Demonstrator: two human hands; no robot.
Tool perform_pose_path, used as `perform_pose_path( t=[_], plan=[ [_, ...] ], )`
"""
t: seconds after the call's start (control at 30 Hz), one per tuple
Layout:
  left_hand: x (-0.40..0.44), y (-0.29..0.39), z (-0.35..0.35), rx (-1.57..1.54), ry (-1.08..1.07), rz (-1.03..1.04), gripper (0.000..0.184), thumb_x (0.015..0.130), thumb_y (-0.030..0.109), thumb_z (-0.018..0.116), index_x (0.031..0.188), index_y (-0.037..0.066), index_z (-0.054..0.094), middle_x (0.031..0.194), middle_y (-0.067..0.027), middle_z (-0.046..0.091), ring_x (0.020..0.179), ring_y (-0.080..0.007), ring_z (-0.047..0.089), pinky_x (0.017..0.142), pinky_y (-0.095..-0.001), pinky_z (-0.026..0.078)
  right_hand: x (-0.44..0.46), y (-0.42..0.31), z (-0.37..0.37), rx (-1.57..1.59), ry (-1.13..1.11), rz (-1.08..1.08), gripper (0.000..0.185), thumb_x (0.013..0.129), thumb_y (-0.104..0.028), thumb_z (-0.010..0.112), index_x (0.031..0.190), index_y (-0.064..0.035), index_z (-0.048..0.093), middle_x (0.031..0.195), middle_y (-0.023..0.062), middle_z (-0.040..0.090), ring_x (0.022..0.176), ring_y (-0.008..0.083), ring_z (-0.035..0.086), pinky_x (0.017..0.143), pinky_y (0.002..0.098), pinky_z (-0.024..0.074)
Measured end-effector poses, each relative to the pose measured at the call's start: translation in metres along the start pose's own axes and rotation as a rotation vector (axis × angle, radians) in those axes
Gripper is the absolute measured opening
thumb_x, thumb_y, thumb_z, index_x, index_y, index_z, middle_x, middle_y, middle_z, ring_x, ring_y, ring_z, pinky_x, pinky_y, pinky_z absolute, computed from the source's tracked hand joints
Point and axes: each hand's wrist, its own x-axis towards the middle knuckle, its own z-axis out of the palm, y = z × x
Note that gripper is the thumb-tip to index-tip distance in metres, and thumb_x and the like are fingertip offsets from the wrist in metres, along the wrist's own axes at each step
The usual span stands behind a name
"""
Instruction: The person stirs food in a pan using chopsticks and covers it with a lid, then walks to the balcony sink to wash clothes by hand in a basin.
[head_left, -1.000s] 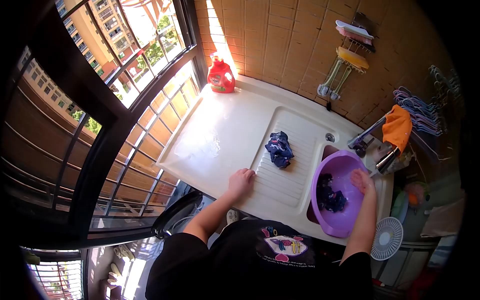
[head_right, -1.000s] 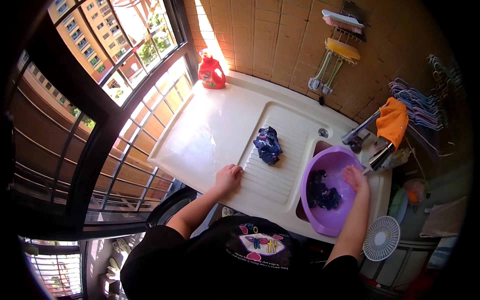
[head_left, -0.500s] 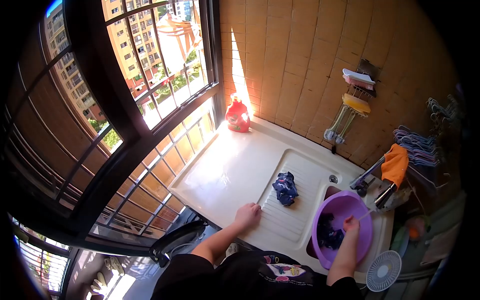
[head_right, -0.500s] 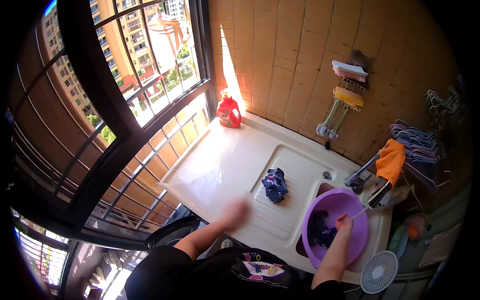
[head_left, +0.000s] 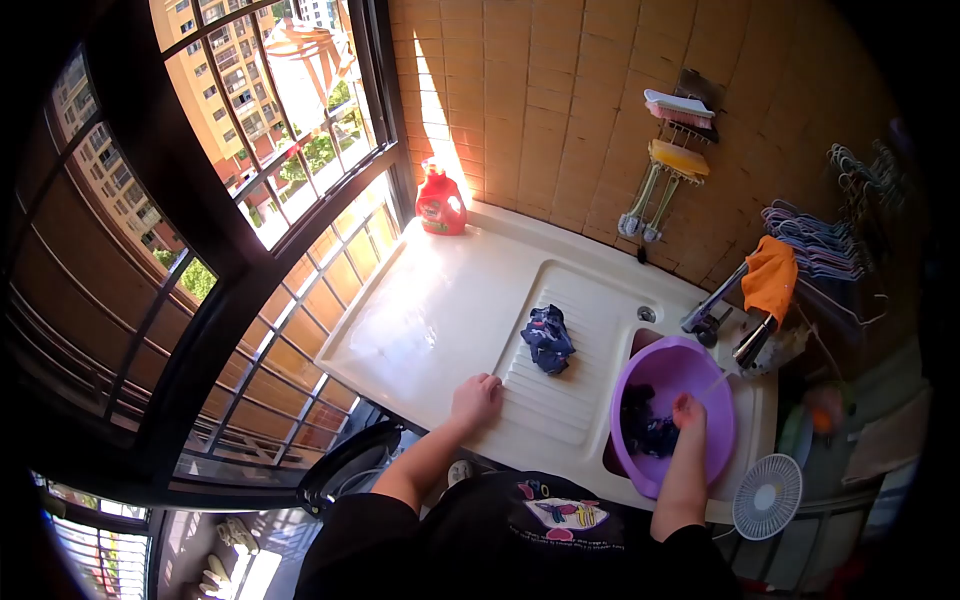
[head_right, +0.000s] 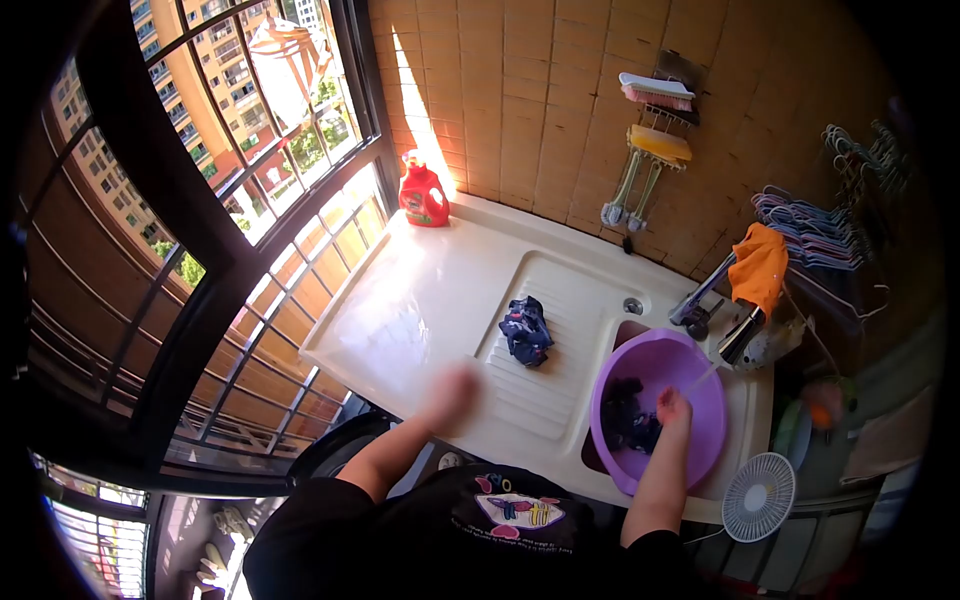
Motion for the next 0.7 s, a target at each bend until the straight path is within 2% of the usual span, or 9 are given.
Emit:
perform_pose_path(
  t=[0.07,0.13,0.2,0.27,0.33,0.43,0.57,0.63,0.7],
  plan=[
    [-0.002,-0.009,0.011,-0.032,0.088,0.053,0.011,0.082,0.018,0.059,0.087,0.011,0.065,0.084,-0.0081,0.065,0.08,-0.0297,0.064,0.071,-0.0405,0.053,-0.003,0.001,-0.002,-0.009,-0.024,-0.002,0.007,0.091,-0.009,0.053,0.093,-0.0056,0.059,0.077,0.0067,0.063,0.068,0.0194,0.062,0.063,0.0325,0.0556],
    [-0.003,-0.004,0.009,-0.002,0.147,0.022,0.013,0.081,0.018,0.059,0.089,0.01,0.066,0.085,-0.0086,0.066,0.077,-0.0294,0.064,0.071,-0.0397,0.053,-0.019,0.002,0.008,-0.067,0.023,-0.03,0.017,0.092,-0.011,0.046,0.097,-0.0016,0.06,0.086,0.0114,0.065,0.074,0.0256,0.064,0.068,0.0362,0.057],
    [0.008,-0.009,0.01,0.025,0.211,-0.006,0.015,0.081,0.017,0.059,0.092,0.009,0.066,0.085,-0.009,0.066,0.074,-0.0291,0.064,0.07,-0.0389,0.053,-0.016,0.001,0.003,-0.103,-0.041,0.002,0.017,0.092,-0.012,0.047,0.097,-0.0016,0.06,0.087,0.0121,0.065,0.075,0.0267,0.064,0.07,0.0378,0.0568],
    [0.041,-0.035,0.009,-0.501,0.128,-0.077,0.019,0.08,0.016,0.06,0.096,0.007,0.066,0.085,-0.0096,0.067,0.069,-0.0271,0.064,0.069,-0.0371,0.052,-0.016,0.001,0.001,-0.136,-0.106,0.031,0.017,0.092,-0.012,0.047,0.098,-0.0017,0.06,0.089,0.0127,0.065,0.076,0.0277,0.064,0.071,0.0394,0.0567],
    [0.079,-0.04,-0.007,-0.491,0.144,-0.209,0.02,0.08,0.015,0.061,0.097,0.006,0.065,0.083,-0.0099,0.067,0.066,-0.0245,0.064,0.067,-0.0362,0.052,-0.027,0.009,0.001,-0.122,-0.071,0.008,0.016,0.09,-0.012,0.05,0.099,-0.0029,0.06,0.089,0.0123,0.065,0.078,0.0295,0.063,0.074,0.0415,0.0561],
    [0.151,-0.07,-0.021,-0.541,0.254,-0.137,0.024,0.083,0.016,0.061,0.103,0.003,0.063,0.088,-0.0128,0.068,0.069,-0.0235,0.065,0.067,-0.036,0.052,-0.056,0.023,0.014,-0.134,0.09,-0.002,0.012,0.089,-0.012,0.052,0.096,-0.0051,0.06,0.086,0.0096,0.064,0.081,0.029,0.063,0.076,0.0423,0.0549],
    [0.247,-0.099,-0.039,-0.598,0.302,-0.237,0.04,0.081,0.021,0.063,0.117,0.002,0.058,0.106,-0.0149,0.066,0.086,-0.0251,0.067,0.077,-0.036,0.052,-0.075,0.03,0.017,-0.165,0.181,-0.019,0.012,0.09,-0.014,0.052,0.093,-0.0058,0.059,0.086,0.007,0.064,0.085,0.0261,0.062,0.077,0.0396,0.054],
    [0.292,-0.114,-0.037,-0.611,0.341,-0.214,0.05,0.08,0.023,0.064,0.124,0.002,0.053,0.111,-0.0159,0.064,0.088,-0.0279,0.066,0.08,-0.0366,0.052,-0.069,0.026,0.001,-0.195,0.034,0.033,0.016,0.091,-0.021,0.052,0.092,-0.0066,0.059,0.087,0.0064,0.063,0.086,0.0235,0.062,0.076,0.0372,0.0534],
    [0.329,-0.121,-0.039,-0.572,0.378,-0.279,0.057,0.079,0.025,0.066,0.128,0.001,0.05,0.116,-0.0188,0.062,0.097,-0.0293,0.063,0.085,-0.0369,0.05,-0.075,0.023,-0.002,-0.181,0.064,0.011,0.018,0.092,-0.024,0.052,0.097,-0.0082,0.058,0.087,0.0062,0.063,0.088,0.0242,0.061,0.077,0.0386,0.0529]
  ],
)
